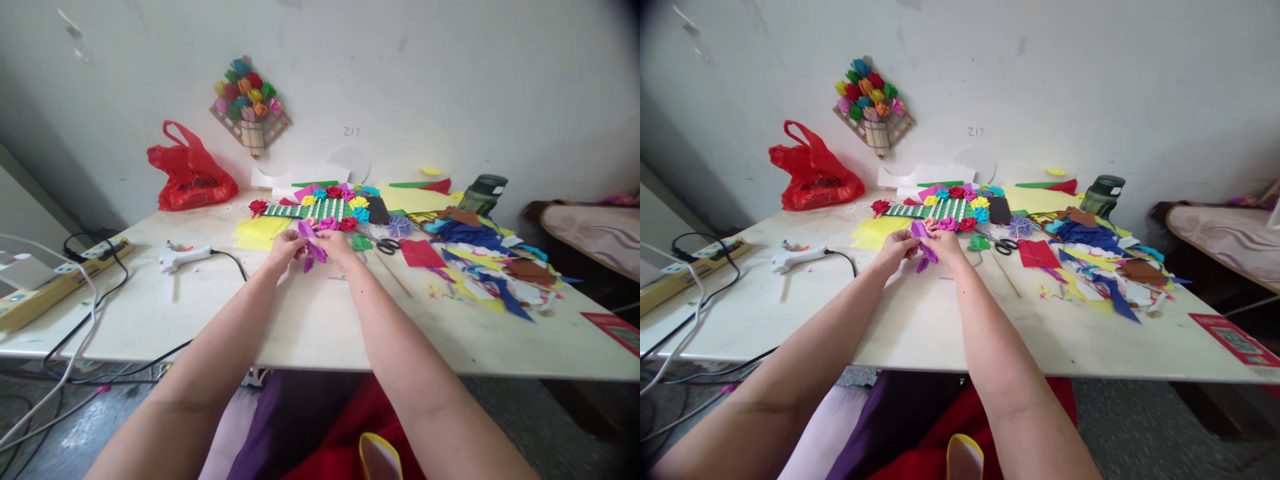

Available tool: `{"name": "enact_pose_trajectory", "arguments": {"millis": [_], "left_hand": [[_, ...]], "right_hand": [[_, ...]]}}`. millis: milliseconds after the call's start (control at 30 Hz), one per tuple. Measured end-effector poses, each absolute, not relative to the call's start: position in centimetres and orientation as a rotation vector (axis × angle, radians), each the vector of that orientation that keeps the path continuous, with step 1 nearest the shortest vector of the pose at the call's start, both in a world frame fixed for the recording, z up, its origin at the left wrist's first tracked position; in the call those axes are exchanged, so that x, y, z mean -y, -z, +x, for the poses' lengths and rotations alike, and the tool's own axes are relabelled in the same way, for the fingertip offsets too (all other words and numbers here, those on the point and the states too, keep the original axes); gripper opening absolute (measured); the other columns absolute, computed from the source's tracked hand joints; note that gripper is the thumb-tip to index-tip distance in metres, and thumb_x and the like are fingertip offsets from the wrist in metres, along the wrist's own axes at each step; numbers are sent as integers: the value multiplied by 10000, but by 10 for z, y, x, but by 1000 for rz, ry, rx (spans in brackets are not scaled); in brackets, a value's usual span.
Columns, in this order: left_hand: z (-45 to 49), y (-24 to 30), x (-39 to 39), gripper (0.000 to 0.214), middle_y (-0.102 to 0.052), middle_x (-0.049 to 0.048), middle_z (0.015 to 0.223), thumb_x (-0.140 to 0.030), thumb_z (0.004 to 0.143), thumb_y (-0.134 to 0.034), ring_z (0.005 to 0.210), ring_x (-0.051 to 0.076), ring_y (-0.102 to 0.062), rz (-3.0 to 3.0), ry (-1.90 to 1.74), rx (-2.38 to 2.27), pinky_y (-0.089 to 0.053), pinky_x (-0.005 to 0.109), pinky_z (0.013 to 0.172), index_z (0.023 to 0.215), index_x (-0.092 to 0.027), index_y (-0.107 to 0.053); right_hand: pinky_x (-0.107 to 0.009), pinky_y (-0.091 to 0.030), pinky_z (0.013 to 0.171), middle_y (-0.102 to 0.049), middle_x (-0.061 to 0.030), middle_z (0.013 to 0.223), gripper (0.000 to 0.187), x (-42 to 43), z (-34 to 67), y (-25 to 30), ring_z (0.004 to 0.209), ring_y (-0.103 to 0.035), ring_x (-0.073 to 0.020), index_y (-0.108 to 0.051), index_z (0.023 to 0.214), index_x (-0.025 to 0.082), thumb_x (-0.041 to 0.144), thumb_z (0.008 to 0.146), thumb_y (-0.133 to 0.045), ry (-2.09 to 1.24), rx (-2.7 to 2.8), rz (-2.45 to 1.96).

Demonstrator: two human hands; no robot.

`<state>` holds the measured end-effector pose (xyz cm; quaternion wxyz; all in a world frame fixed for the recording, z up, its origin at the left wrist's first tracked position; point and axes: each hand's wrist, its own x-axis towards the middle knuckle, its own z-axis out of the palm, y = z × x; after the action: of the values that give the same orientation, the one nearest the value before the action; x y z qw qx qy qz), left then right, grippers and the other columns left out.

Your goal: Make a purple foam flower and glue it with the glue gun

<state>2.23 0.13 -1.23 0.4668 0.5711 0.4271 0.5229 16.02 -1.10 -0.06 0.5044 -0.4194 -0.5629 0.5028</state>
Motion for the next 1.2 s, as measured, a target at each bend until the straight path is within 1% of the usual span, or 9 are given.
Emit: {"name": "enact_pose_trajectory", "arguments": {"millis": [67, 133, 267, 400, 600, 767, 933, 1067, 1200], "left_hand": [[23, 12, 0, 253, -518, -32, 430, -303, 608, -681, 347, 59, -430, 1390, -1270, -1049, -340, 186, 374, 603, -158, -474], [23, 10, 1, 281, -549, -26, 462, -315, 597, -696, 368, 71, -463, 1350, -1267, -1036, -377, 195, 397, 651, -163, -467], [20, 7, 1, 348, -583, -26, 512, -329, 592, -703, 386, 94, -496, 1254, -1283, -992, -415, 220, 423, 800, -175, -471], [11, 5, 0, 335, -567, -31, 517, -276, 598, -688, 393, 86, -492, 1304, -1196, -926, -414, 210, 428, 866, -155, -526], [1, 3, 1, 313, -622, 12, 606, -259, 583, -715, 443, 92, -538, 1442, -980, -882, -424, 210, 461, 839, -141, -578], [0, 5, 0, 302, -608, 7, 578, -262, 570, -746, 444, 88, -534, 1445, -1036, -907, -404, 204, 454, 783, -131, -577], [1, 6, -1, 309, -593, 1, 556, -291, 577, -759, 452, 87, -537, 1409, -1141, -902, -354, 184, 422, 751, -140, -553], [-1, 3, 1, 328, -600, 6, 572, -314, 568, -769, 477, 101, -558, 1420, -1084, -902, -367, 191, 434, 758, -144, -562], [-7, -1, 2, 332, -624, 18, 611, -330, 585, -758, 509, 110, -581, 1466, -980, -911, -386, 198, 453, 813, -133, -620]], "right_hand": [[-319, -548, 565, -620, 23, 556, 19, 11, 158, 1, 508, -587, -130, -656, 686, 169, 178, 685, -639, -1238, 1298, -1048], [-308, -540, 536, -619, 26, 550, 49, 12, 158, -1, 496, -579, -125, -653, 683, 174, 139, 687, -619, -1226, 1261, -1083], [-266, -512, 486, -610, 27, 530, 27, 15, 162, -5, 480, -560, -115, -657, 684, 166, 151, 671, -639, -1233, 1316, -1084], [-215, -453, 419, -619, 7, 543, 73, 15, 169, -5, 447, -534, -98, -669, 700, 137, 165, 632, -670, -1349, 1473, -1020], [-169, -383, 368, -627, 8, 538, 143, 14, 175, -5, 393, -481, -59, -671, 711, 120, 202, 597, -700, -1428, 1639, -942], [-201, -433, 385, -638, -15, 554, 120, 14, 178, -7, 426, -522, -88, -672, 695, 125, 220, 624, -688, -1367, 1603, -1026], [-196, -431, 386, -633, -4, 552, 76, 10, 180, -4, 382, -488, -65, -658, 688, 131, 184, 635, -669, -1271, 1479, -1058], [-194, -433, 394, -616, 20, 541, 86, 7, 182, -3, 376, -492, -65, -635, 691, 138, 154, 613, -668, -1277, 1423, -1022], [-201, -430, 395, -586, 31, 511, 86, 8, 183, -4, 372, -483, -67, -627, 678, 135, 152, 605, -670, -1303, 1468, -1002]]}}
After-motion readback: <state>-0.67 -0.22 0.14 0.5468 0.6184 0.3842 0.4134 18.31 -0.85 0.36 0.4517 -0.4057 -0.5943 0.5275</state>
